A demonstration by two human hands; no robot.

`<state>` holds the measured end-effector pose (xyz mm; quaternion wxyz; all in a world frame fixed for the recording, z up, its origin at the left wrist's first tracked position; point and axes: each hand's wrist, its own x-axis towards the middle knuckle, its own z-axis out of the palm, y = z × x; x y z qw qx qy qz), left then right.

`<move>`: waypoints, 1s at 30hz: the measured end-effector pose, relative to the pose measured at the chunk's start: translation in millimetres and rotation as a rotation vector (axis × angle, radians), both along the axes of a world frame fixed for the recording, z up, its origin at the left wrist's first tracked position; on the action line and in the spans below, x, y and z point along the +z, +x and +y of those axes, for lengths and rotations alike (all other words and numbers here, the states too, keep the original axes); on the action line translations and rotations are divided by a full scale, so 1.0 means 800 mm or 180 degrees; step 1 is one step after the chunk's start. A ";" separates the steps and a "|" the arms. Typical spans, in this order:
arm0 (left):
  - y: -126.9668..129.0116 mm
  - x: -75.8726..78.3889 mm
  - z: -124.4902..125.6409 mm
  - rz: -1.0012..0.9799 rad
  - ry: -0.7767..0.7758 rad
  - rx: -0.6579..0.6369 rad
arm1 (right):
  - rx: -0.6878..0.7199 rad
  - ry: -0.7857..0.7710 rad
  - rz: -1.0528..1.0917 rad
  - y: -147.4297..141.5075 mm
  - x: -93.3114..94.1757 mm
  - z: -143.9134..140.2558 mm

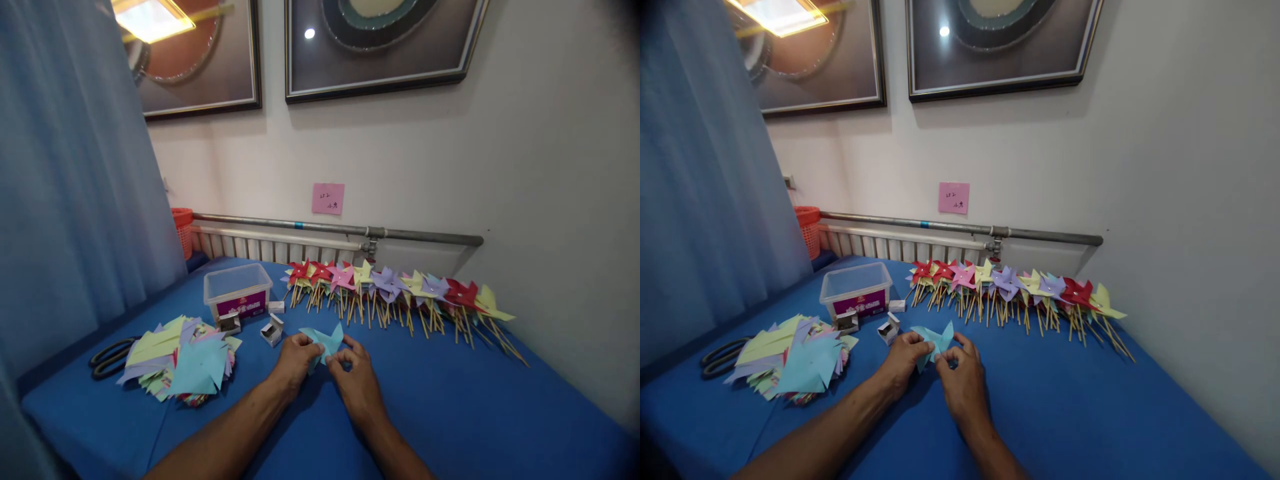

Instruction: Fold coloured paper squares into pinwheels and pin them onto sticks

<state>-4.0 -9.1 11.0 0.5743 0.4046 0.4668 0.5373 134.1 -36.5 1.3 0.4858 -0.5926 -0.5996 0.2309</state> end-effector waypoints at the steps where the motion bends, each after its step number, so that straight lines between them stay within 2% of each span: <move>1: 0.000 0.000 0.000 0.0032 -0.0002 -0.0005 | -0.0016 -0.0051 -0.0043 -0.001 0.002 -0.001; 12: -0.001 0.003 -0.002 0.0099 0.0038 -0.0116 | 0.0144 -0.0102 -0.0145 -0.001 0.009 -0.004; 21: -0.004 -0.001 0.001 0.0087 0.0086 -0.0234 | 0.0327 0.0017 0.0078 -0.001 0.010 -0.005; 23: -0.004 -0.003 0.003 0.0043 0.0079 -0.0224 | 0.0180 -0.0018 0.0357 0.000 0.007 -0.001; 26: -0.004 -0.005 0.005 -0.0097 0.0061 -0.0214 | -0.0041 -0.0172 0.1240 0.002 -0.001 0.009; 28: -0.004 -0.003 0.003 -0.0193 0.0026 -0.0272 | 0.0182 -0.0303 0.1828 0.004 -0.005 0.015; 30: -0.003 -0.001 0.000 -0.0234 0.0016 -0.0368 | 0.0589 -0.0432 0.2085 0.006 -0.005 0.017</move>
